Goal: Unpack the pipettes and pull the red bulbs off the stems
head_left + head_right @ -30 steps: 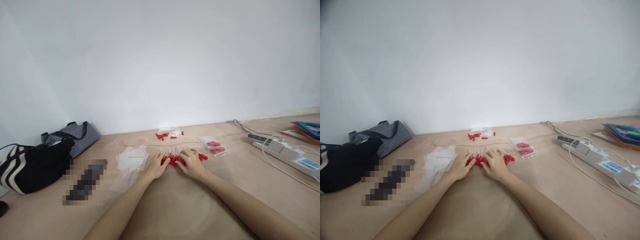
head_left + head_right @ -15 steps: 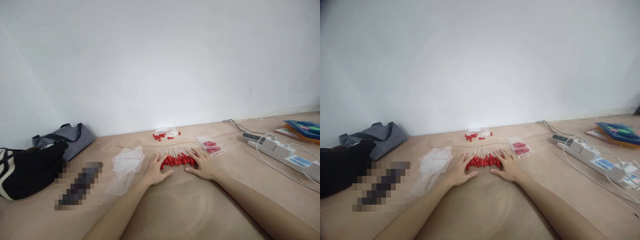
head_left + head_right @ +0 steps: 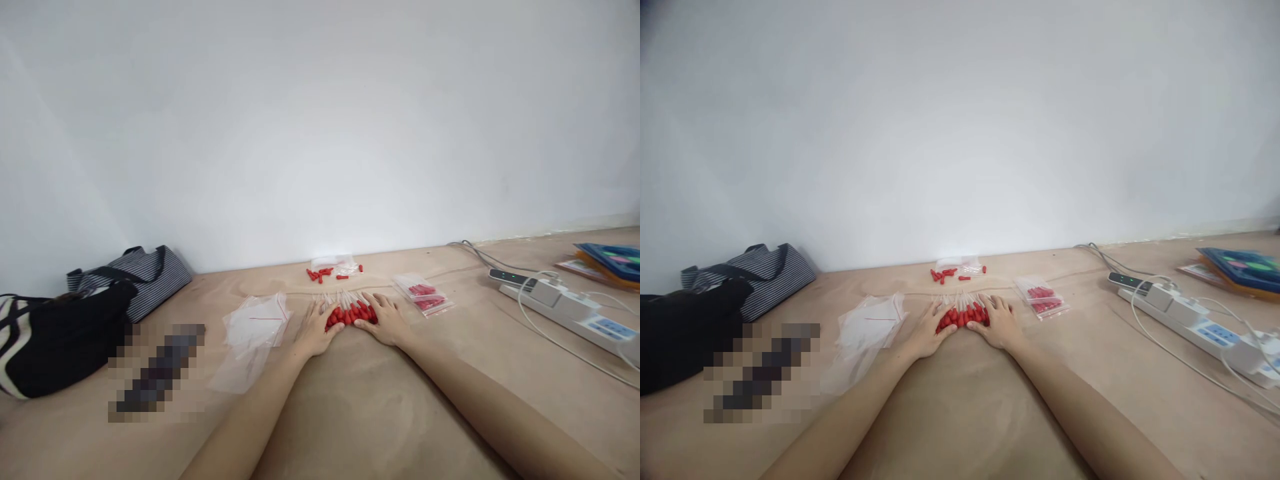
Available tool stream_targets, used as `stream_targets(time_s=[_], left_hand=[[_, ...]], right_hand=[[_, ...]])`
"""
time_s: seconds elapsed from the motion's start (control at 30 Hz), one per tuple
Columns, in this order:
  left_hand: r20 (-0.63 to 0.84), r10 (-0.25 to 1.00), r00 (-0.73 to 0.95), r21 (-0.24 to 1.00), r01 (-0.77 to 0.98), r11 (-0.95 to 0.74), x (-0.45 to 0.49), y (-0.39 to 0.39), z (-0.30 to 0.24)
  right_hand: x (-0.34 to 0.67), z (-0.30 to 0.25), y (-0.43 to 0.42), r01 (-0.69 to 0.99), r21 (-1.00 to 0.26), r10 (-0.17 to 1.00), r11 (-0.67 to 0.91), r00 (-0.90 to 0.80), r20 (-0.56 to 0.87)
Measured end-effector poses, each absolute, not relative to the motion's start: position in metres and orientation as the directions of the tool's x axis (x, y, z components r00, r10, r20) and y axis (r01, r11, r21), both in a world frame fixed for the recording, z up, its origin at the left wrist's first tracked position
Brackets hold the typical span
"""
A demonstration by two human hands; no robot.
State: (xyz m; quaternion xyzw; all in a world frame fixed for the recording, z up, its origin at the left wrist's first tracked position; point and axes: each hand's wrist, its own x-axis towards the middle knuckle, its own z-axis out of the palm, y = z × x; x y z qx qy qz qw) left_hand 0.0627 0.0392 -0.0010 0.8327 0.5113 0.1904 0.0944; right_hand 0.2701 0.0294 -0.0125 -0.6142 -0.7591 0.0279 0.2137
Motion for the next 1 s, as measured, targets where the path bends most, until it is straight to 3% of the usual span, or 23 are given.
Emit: stream_targets(time_s=[0.2, 0.3, 0.43, 0.53, 0.63, 0.8, 0.9, 1.0], left_hand=[[0.327, 0.847, 0.419, 0.357, 0.775, -0.521, 0.058, 0.036, 0.000], [0.371, 0.828, 0.421, 0.363, 0.754, -0.547, 0.057, 0.034, 0.002], [0.377, 0.838, 0.395, 0.378, 0.760, -0.529, 0.058, 0.032, 0.003], [0.394, 0.837, 0.380, 0.384, 0.759, -0.526, 0.059, 0.030, 0.002], [0.428, 0.832, 0.354, 0.371, 0.770, -0.519, 0.059, 0.028, 0.002], [0.527, 0.778, 0.342, 0.276, 0.797, -0.537, 0.051, 0.015, 0.002], [0.575, 0.708, 0.409, 0.200, 0.769, -0.607, 0.040, 0.002, 0.002], [0.589, 0.673, 0.447, 0.172, 0.745, -0.645, 0.030, -0.012, 0.003]], right_hand=[[0.270, -0.015, 0.027, 0.926, -0.315, 0.899, 0.208, -0.054, 0.435], [0.290, -0.010, 0.034, 0.938, -0.336, 0.855, 0.089, 0.101, 0.509], [0.331, -0.009, 0.050, 0.883, -0.391, 0.796, -0.260, 0.425, 0.431], [0.353, -0.015, 0.055, 0.874, -0.357, 0.836, -0.330, 0.447, 0.320], [0.362, -0.021, 0.054, 0.874, -0.381, 0.849, -0.303, 0.429, 0.309], [0.364, -0.024, 0.054, 0.869, -0.433, 0.802, -0.239, 0.429, 0.416], [0.366, -0.024, 0.056, 0.871, -0.491, 0.655, 0.012, 0.364, 0.662], [0.363, -0.018, 0.052, 0.859, -0.455, 0.530, 0.235, 0.279, 0.800]])
